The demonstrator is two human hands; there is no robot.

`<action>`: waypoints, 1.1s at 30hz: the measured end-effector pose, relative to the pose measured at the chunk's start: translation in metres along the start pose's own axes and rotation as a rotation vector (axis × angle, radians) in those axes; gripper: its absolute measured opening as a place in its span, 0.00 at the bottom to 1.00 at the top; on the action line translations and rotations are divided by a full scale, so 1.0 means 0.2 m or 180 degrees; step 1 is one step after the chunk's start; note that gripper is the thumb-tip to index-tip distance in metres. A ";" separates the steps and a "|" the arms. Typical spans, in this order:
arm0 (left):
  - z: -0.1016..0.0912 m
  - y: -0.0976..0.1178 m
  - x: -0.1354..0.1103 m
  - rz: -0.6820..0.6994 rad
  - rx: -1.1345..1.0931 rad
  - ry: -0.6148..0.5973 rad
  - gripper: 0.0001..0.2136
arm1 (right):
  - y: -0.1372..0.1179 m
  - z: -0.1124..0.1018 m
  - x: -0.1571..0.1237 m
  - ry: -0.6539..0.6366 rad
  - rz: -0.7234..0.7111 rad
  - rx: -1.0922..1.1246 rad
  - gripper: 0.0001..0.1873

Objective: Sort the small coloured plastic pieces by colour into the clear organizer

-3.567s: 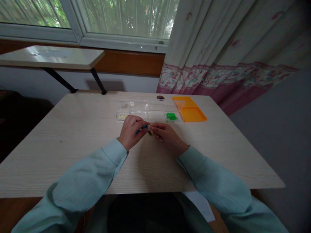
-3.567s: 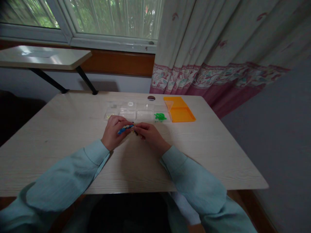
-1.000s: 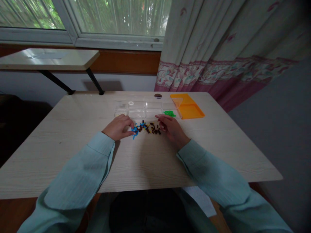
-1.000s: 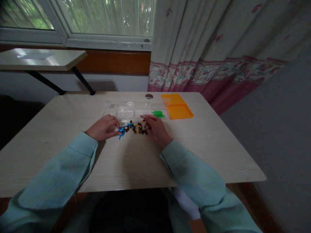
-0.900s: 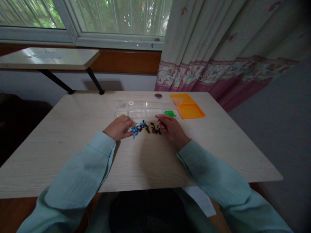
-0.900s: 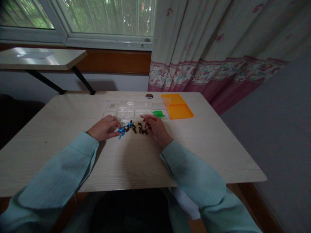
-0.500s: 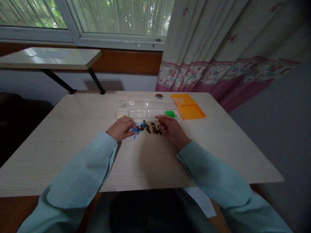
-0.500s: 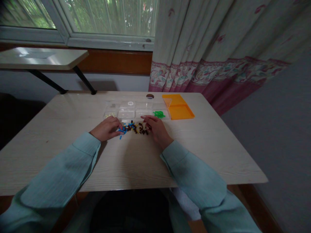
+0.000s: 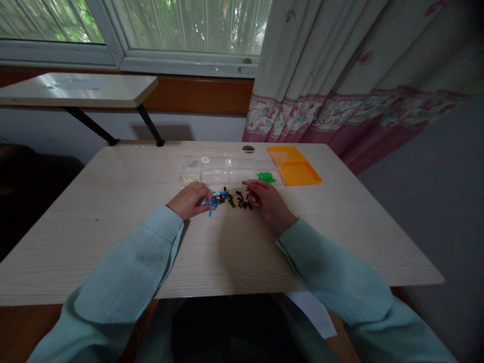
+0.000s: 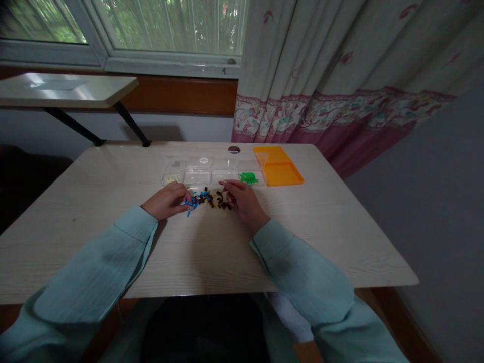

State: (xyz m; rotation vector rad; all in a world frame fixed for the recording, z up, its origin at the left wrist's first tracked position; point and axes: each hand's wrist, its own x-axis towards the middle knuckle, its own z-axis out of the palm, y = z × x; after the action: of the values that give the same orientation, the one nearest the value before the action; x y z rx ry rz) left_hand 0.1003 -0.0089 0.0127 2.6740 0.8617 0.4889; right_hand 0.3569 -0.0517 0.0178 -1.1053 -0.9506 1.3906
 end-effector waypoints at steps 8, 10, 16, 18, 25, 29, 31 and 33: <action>0.01 -0.01 0.00 0.0066 -0.0033 0.0050 0.13 | 0.00 0.01 0.00 -0.0012 0.0075 -0.0093 0.17; 0.01 -0.01 0.00 0.0077 -0.0062 0.0055 0.13 | 0.00 0.00 0.00 -0.0014 0.0070 -0.0082 0.17; 0.02 -0.02 0.00 0.0030 -0.0093 0.0034 0.13 | 0.01 0.00 0.00 -0.0093 0.0049 -0.0066 0.17; 0.03 -0.02 0.00 0.0028 -0.0115 0.0036 0.13 | 0.02 0.00 0.00 -0.0127 0.0042 -0.0079 0.17; 0.03 -0.02 0.00 -0.0031 -0.0151 0.0044 0.12 | 0.02 0.01 -0.01 -0.0228 -0.0025 -0.0456 0.17; 0.03 -0.02 0.00 -0.0040 -0.0275 0.0080 0.12 | 0.02 0.01 -0.02 -0.0316 -0.0145 -0.0900 0.18; 0.03 -0.03 0.00 -0.0043 -0.0344 0.0104 0.12 | 0.03 0.01 -0.03 -0.0372 -0.0233 -0.1179 0.18; 0.04 -0.03 0.00 -0.0067 -0.0433 0.0124 0.12 | 0.03 0.02 -0.04 -0.0385 -0.0496 -0.1515 0.18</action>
State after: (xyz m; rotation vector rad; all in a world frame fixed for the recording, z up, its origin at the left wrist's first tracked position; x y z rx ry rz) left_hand 0.0994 -0.0051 0.0038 2.5375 0.8352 0.5751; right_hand 0.3522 -0.0596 0.0143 -1.2699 -1.4750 1.1410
